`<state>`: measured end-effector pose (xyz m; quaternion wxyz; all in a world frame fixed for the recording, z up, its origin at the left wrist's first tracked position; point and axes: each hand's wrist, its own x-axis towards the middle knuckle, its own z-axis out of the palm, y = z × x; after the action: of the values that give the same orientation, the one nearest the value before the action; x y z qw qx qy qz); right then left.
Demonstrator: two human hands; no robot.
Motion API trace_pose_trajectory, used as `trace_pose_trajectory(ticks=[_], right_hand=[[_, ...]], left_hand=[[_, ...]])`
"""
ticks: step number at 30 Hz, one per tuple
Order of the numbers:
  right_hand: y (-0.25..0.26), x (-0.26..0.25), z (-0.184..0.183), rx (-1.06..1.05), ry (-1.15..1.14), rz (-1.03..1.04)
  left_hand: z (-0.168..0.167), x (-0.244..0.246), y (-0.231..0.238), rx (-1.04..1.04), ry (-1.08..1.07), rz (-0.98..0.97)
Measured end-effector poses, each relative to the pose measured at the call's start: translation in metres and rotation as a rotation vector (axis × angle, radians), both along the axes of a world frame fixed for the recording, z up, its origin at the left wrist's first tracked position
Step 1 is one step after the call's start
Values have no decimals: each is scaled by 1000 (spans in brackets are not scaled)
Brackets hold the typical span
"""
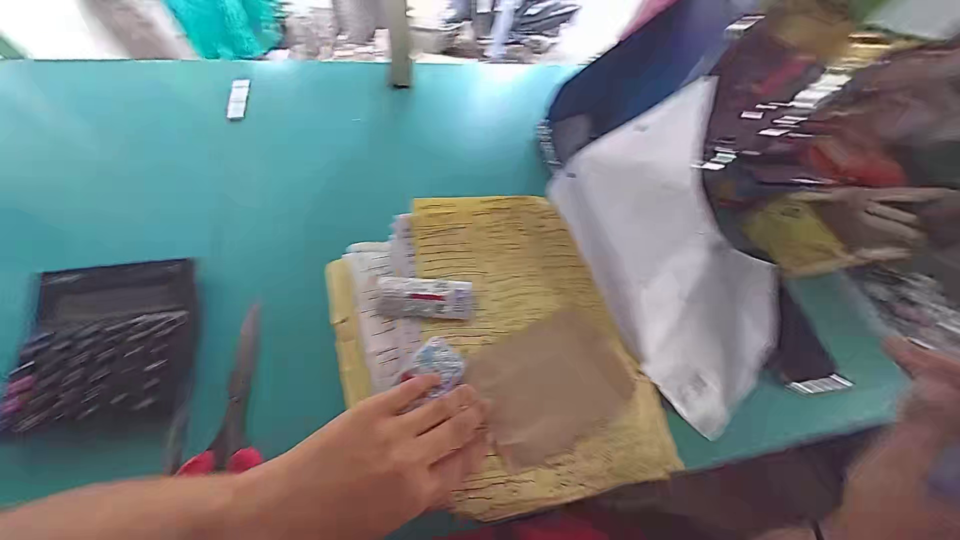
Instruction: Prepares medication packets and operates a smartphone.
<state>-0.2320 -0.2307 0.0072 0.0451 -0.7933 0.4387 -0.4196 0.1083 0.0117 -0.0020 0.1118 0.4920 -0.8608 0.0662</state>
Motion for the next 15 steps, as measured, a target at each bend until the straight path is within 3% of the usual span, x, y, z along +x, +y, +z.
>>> trace_pose_trajectory(ticks=[2, 5, 9, 15], right_hand=[[-32, -40, -7, 124, 98, -171], [-72, -59, -23, 302, 154, -209], [-91, -44, -30, 472, 263, -146], [-98, -29, -27, 457, 259, -113]], left_hand=[[-5, 2, -2, -6, 4, -27], [4, 8, -6, 97, 7, -29], [-10, 12, -15, -25, 37, -6], [-5, 11, -17, 30, 20, 10]])
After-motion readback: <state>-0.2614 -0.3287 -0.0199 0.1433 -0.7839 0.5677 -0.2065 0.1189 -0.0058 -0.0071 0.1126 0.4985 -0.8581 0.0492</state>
